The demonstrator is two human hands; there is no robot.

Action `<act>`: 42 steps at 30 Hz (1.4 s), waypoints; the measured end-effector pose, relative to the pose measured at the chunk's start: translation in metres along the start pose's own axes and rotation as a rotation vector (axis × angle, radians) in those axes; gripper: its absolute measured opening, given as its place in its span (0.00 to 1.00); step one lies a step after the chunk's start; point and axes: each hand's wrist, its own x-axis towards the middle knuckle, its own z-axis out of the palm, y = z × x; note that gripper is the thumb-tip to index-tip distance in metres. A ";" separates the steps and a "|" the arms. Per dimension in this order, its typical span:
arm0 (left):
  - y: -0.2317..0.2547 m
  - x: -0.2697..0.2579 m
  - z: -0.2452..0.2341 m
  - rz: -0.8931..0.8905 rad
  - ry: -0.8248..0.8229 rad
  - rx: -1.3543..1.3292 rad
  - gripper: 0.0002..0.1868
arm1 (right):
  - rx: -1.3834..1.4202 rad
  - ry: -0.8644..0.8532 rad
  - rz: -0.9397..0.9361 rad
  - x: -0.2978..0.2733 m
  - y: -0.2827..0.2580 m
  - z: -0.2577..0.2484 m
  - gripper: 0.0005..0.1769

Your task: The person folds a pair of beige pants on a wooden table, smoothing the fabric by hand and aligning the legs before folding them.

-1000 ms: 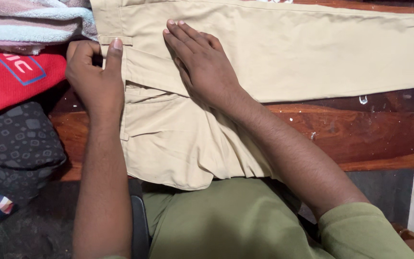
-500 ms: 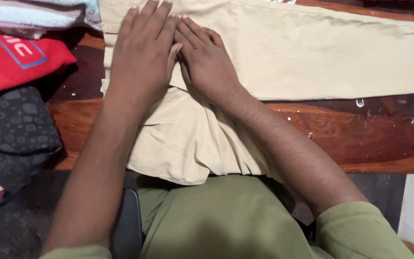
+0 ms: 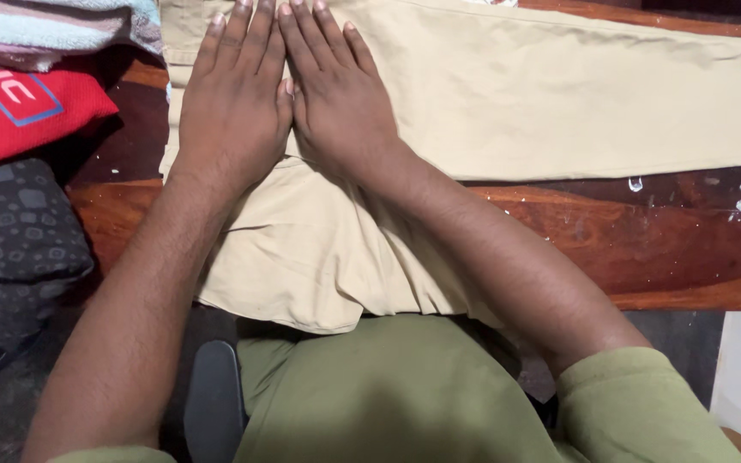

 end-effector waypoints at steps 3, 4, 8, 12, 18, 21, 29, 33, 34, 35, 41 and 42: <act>0.001 0.000 0.000 -0.002 -0.009 0.004 0.31 | -0.087 -0.092 0.081 -0.004 0.005 -0.006 0.37; 0.002 -0.001 0.000 -0.007 -0.011 0.000 0.31 | -0.094 -0.101 0.107 -0.005 0.004 -0.007 0.38; 0.001 -0.001 -0.002 0.010 0.014 0.029 0.30 | -0.117 -0.109 0.199 -0.005 0.003 -0.019 0.45; 0.000 -0.003 0.000 0.008 0.012 0.018 0.29 | -0.075 -0.137 0.310 -0.015 0.014 -0.036 0.54; 0.000 -0.004 0.002 0.025 0.031 0.050 0.28 | -0.089 -0.136 0.385 -0.031 0.047 -0.053 0.51; 0.000 -0.004 0.001 0.032 0.039 0.045 0.28 | -0.112 -0.115 0.409 -0.044 0.070 -0.062 0.50; 0.000 -0.001 0.000 0.022 0.028 0.010 0.31 | -0.175 -0.109 0.581 -0.082 0.130 -0.085 0.51; 0.000 -0.002 -0.001 0.025 0.031 0.013 0.31 | -0.192 -0.124 0.696 -0.100 0.162 -0.095 0.53; 0.000 -0.003 -0.002 0.026 0.032 0.012 0.31 | -0.188 -0.114 0.709 -0.105 0.169 -0.099 0.53; 0.000 -0.003 -0.002 0.027 0.032 0.010 0.32 | -0.183 -0.105 0.723 -0.111 0.176 -0.103 0.53; 0.001 -0.001 -0.003 0.031 0.026 0.016 0.32 | -0.146 -0.077 0.867 -0.143 0.219 -0.128 0.51; 0.001 -0.001 -0.004 0.038 0.029 0.019 0.31 | -0.141 -0.069 0.890 -0.150 0.230 -0.132 0.51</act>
